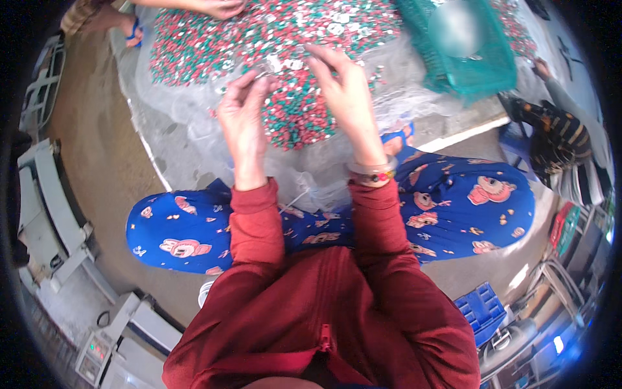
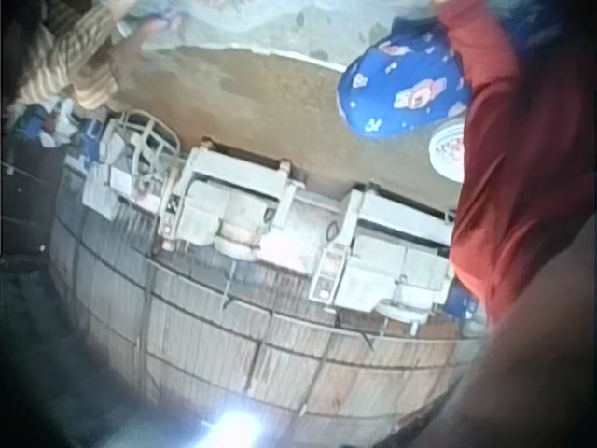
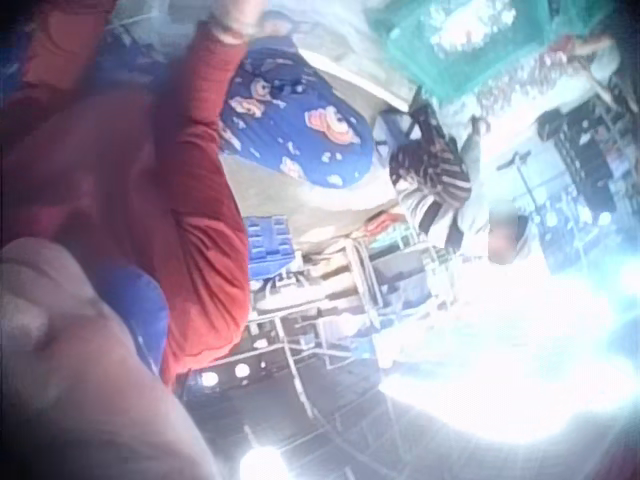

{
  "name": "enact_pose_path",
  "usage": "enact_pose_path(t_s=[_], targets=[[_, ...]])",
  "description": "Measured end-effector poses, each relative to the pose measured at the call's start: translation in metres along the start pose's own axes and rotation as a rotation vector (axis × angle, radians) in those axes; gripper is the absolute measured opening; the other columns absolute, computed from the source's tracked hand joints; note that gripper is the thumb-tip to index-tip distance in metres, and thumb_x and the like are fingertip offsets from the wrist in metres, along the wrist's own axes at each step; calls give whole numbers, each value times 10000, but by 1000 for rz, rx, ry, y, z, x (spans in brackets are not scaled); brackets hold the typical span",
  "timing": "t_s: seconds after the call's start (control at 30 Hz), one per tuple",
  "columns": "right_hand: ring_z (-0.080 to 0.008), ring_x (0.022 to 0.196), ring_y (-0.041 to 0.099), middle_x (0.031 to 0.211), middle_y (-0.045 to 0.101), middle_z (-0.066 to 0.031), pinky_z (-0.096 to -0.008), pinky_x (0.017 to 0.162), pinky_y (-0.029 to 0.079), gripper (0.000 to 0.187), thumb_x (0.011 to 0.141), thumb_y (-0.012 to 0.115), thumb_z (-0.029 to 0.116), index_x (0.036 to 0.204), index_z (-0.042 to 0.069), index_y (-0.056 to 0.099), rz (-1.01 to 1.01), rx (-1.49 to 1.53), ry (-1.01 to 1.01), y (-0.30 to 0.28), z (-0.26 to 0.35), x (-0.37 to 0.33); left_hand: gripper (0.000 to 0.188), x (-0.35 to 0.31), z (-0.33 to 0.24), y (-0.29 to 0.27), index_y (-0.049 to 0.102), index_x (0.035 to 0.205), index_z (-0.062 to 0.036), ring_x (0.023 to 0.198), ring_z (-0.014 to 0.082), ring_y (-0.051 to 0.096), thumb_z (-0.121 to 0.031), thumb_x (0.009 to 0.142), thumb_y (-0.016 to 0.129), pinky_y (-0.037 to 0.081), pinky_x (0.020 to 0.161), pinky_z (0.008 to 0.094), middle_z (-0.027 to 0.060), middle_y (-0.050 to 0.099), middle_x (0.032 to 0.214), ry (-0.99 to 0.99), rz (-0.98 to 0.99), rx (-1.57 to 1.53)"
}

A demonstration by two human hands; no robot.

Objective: The person sits on a low stool and sorts a large pile of red, green, and white plastic bottle caps by hand. They pick up individual caps, separate them, and place selected ones into green mesh baskets while others remain on the sheet.

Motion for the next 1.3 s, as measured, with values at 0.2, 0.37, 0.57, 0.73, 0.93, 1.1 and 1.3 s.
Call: enact_pose_path(t_s=[0.2,0.37,0.57,0.73,0.93,1.1,1.3], targets=[[-104,800,629,951,669,-107,-235,638,508,156,855,634,68,962,-43,660,164,548,444,31,-43,-39,219,-16,2,13,589,1034,51,783,174,656,12,831,663,538,715,271,133,665,939,-89,41,-32],[-132,820,622,953,654,-90,-240,671,529,294,806,643,-35,1095,-29,592,-8,718,435,30,-45,-26,234,-15,2,11,598,1081,76,766,160,655,-8,865,631,549,697,267,127,667,911,-132,53,145],[-84,708,594,820,657,-50,-218,620,494,145,823,631,-40,967,-23,647,150,805,533,59,-61,-29,221,-7,0,10,599,1086,63,689,125,625,-87,925,574,508,614,240,90,669,823,-104,76,276],[-68,612,561,726,643,-33,-203,560,459,33,828,645,-17,854,-13,625,163,907,560,65,-65,-22,224,6,-2,17,586,943,11,613,94,576,-191,978,496,468,559,238,53,639,731,-85,87,701],[-69,612,565,724,643,-37,-206,550,452,36,820,642,-37,840,-10,629,42,1088,561,55,-81,-19,212,28,6,35,600,978,-18,674,84,574,-205,977,499,468,611,239,18,633,742,-354,293,736],[-68,621,572,765,663,-36,-209,560,459,61,811,648,-30,865,-4,662,-29,1084,583,46,-99,-21,249,45,17,43,592,1103,41,919,181,648,-93,895,616,523,822,286,112,662,984,-775,495,544],[-84,667,580,822,668,-48,-226,590,468,83,802,659,-35,884,-23,667,-101,1111,698,58,-92,-27,236,59,5,49,600,1073,55,916,204,662,-53,867,633,550,831,289,147,666,995,-997,593,652]])
Point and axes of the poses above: each hand's wrist, its own x-axis towards the middle knuckle, its own y-axis out of the palm, z = x × y, the point moved 8 cm from there along x, towards the middle knuckle
